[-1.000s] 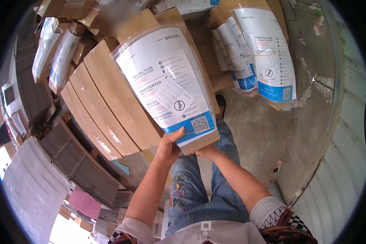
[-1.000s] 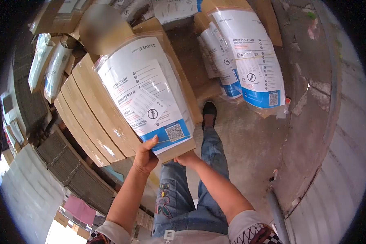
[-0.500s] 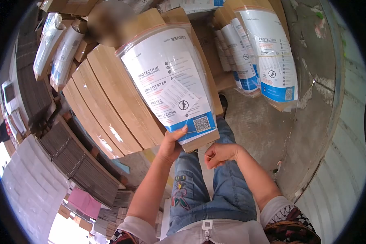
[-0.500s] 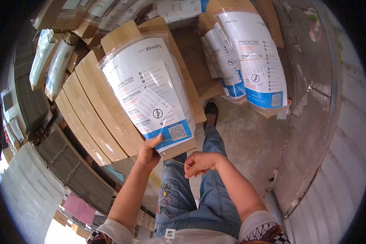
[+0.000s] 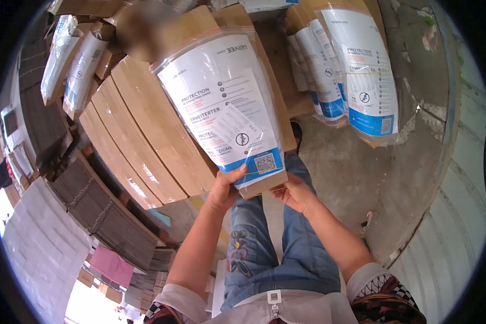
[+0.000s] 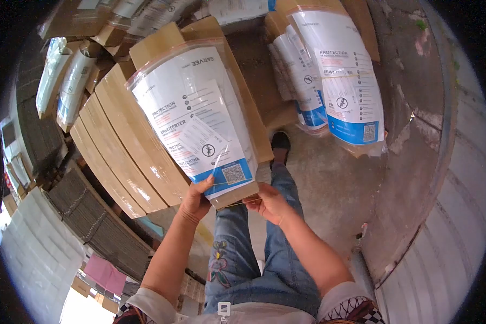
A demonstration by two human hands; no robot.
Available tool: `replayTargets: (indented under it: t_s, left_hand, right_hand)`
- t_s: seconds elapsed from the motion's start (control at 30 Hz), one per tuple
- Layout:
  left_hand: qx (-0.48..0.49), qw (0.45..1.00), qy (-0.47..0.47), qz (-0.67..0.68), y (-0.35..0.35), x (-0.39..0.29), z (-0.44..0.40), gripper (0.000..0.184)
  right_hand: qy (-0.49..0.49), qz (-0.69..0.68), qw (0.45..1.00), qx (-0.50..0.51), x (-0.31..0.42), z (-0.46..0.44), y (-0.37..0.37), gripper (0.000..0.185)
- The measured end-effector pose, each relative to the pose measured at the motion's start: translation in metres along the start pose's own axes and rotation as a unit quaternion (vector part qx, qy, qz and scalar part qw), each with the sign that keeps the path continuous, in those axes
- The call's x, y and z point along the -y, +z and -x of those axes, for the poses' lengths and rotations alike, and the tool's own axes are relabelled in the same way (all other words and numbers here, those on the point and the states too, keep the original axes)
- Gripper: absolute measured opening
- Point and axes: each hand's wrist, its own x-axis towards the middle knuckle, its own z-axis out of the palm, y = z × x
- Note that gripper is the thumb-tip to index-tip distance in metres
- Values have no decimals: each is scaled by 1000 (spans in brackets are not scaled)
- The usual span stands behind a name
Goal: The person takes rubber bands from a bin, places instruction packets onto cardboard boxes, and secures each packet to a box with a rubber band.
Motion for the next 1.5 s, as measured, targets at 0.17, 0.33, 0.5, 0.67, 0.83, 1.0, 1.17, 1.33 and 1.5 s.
replayTargets:
  t_s: [0.17, 0.33, 0.5, 0.67, 0.83, 1.0, 1.17, 1.33, 1.5]
  left_hand:
    - [-12, 999, 30, -43, 7, 11, -9, 59]
    - [26, 1000, 14, 10, 7, 13, -10, 59]
    - [12, 999, 24, 18, 10, 7, 0, 60]
    - [4, 1000, 20, 12, -20, 3, 1, 57]
    - [3, 1000, 9, -29, -20, -3, 2, 59]
    - [26, 1000, 7, 2, -23, -3, 9, 70]
    - [35, 998, 9, 57, 7, -6, 29, 65]
    - [-24, 999, -20, -6, -14, 3, 22, 59]
    - [2, 999, -2, -43, -18, 3, 10, 60]
  right_hand:
    - [23, -349, 936, 50, -42, 19, 9, 17]
    - [-66, 137, 988, 27, -53, 18, 7, 28]
    - [-479, 515, 704, -94, -20, 9, 7, 42]
    - [-388, 378, 817, -199, 29, 34, -8, 46]
    - [-357, 357, 847, -168, 93, 4, 12, 50]
    - [-365, 444, 816, -67, 106, -86, 16, 44]
    - [-433, 419, 797, 41, 95, -95, 55, 32]
    - [-364, 487, 794, 6, 185, -87, 139, 31]
    - [-420, 684, 591, 86, 247, -125, 133, 27]
